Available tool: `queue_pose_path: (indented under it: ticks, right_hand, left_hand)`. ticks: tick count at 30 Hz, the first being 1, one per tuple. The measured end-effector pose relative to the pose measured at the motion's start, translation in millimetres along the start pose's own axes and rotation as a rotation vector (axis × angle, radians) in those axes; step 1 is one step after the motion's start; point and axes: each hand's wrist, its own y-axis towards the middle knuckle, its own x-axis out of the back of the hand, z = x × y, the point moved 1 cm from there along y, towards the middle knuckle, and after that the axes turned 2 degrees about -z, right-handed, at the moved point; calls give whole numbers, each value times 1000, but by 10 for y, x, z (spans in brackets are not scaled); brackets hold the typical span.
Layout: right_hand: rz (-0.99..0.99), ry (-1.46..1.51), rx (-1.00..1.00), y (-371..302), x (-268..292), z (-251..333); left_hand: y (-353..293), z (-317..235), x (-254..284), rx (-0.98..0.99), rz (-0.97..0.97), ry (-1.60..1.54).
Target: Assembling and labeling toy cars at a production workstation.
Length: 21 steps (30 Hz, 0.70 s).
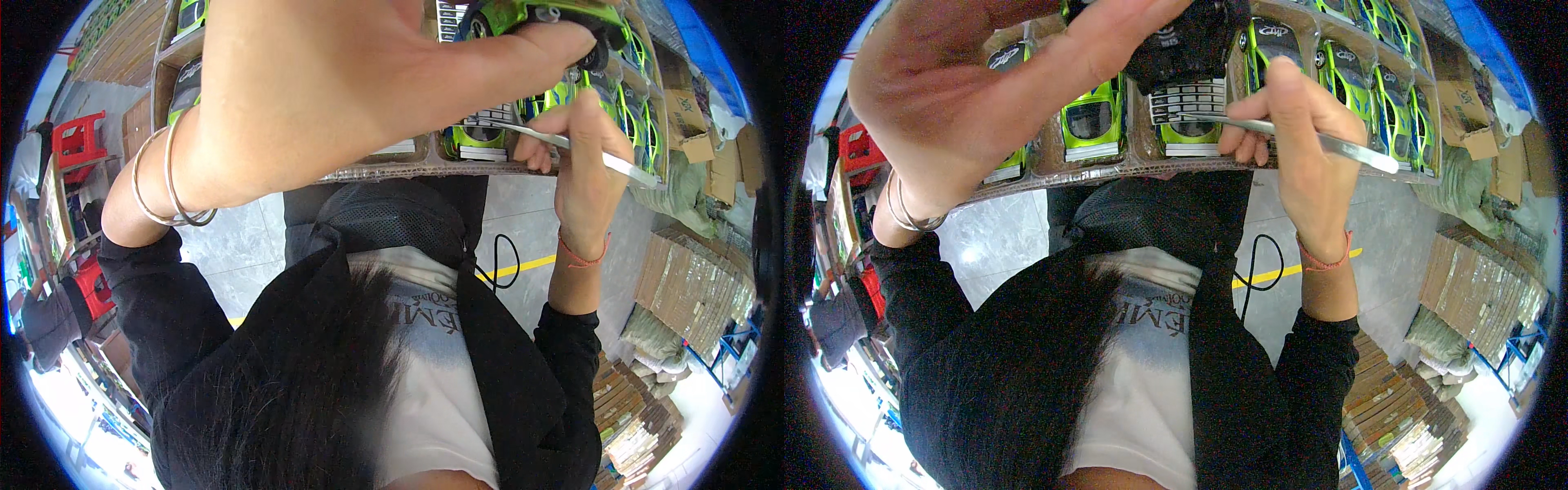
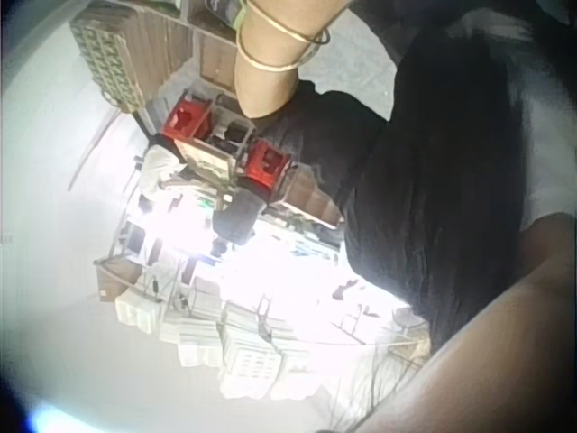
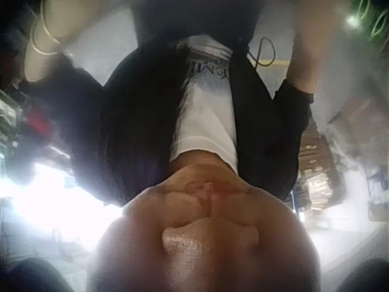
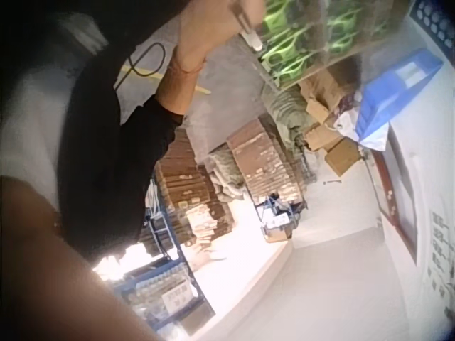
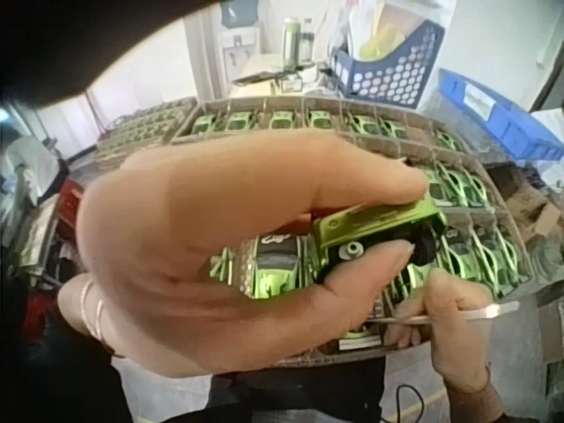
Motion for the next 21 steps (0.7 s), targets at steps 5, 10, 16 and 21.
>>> queue_pose_path:
  ticks: [5,10,16,21]
  right_hand:
    - [128,510,481,27,230,140]
    - [118,535,487,-13,178,601]
    - [107,405,455,-6,136,673]
    - [46,368,445,9,102,665]
  left_hand:
    - [-45,-58,-39,-25,14,15]
    - [-40,-91,-19,-137,108,44]
    - [-61,-149,-38,-114,67,56]
    - [-77,-114,-53,-117,50,58]
